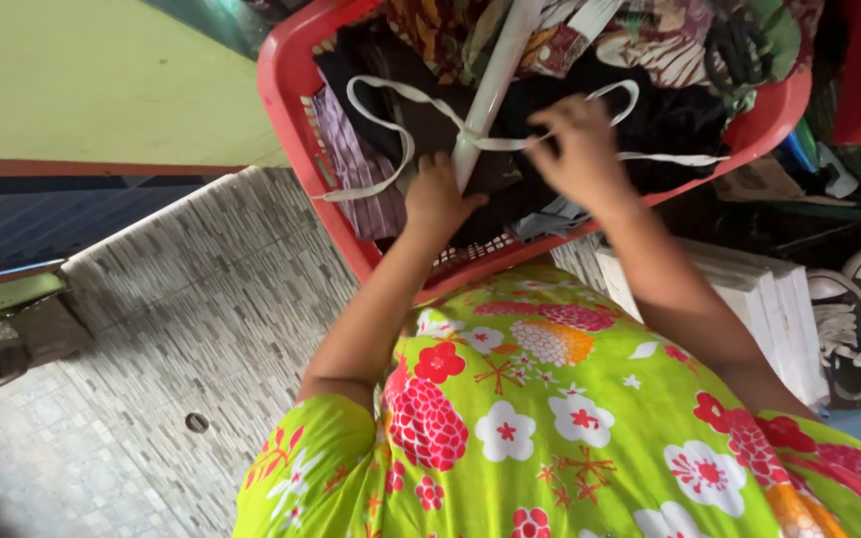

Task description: Wrapping a white tube with a ribbon and organizing fabrics and a board in a storage area.

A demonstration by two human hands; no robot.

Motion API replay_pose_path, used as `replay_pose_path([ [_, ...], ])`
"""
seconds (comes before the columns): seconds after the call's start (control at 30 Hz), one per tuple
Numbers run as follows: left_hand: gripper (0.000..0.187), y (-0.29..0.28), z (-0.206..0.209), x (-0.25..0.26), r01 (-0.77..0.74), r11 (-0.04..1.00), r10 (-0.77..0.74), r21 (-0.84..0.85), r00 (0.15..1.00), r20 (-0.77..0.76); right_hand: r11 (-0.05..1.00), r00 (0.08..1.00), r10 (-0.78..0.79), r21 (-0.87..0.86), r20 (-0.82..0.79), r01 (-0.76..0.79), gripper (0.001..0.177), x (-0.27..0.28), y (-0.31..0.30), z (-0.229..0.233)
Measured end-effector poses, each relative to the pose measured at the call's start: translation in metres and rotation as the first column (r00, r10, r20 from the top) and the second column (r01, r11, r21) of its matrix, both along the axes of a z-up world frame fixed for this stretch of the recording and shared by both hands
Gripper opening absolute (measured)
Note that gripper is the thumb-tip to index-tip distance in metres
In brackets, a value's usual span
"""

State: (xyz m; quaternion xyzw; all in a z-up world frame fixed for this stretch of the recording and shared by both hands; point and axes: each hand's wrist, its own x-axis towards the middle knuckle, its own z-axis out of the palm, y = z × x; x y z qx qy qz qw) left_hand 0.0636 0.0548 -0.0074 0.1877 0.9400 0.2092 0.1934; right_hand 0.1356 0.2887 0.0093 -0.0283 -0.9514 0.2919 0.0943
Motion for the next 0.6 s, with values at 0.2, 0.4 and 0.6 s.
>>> replay_pose_path([
  [0.2,0.052,0.028,-0.005,0.027,-0.174,0.95,0.1,-0.261,0.957,-0.272,0.976,0.997,0.071,0.202,0.035,-0.076,0.026,-0.004,-0.029,-0.008],
  [0.4,0.063,0.008,0.009,0.031,-0.098,0.981,0.148,0.17,0.938,-0.313,0.978,0.985,0.16,-0.144,0.067,-0.149,0.013,-0.009,-0.009,0.017],
  [0.6,0.05,-0.013,0.124,0.014,-0.023,0.778,0.04,0.628,0.999,-0.014,0.799,0.952,0.199,-0.601,0.231,-0.021,0.02,-0.011,0.055,-0.013],
])
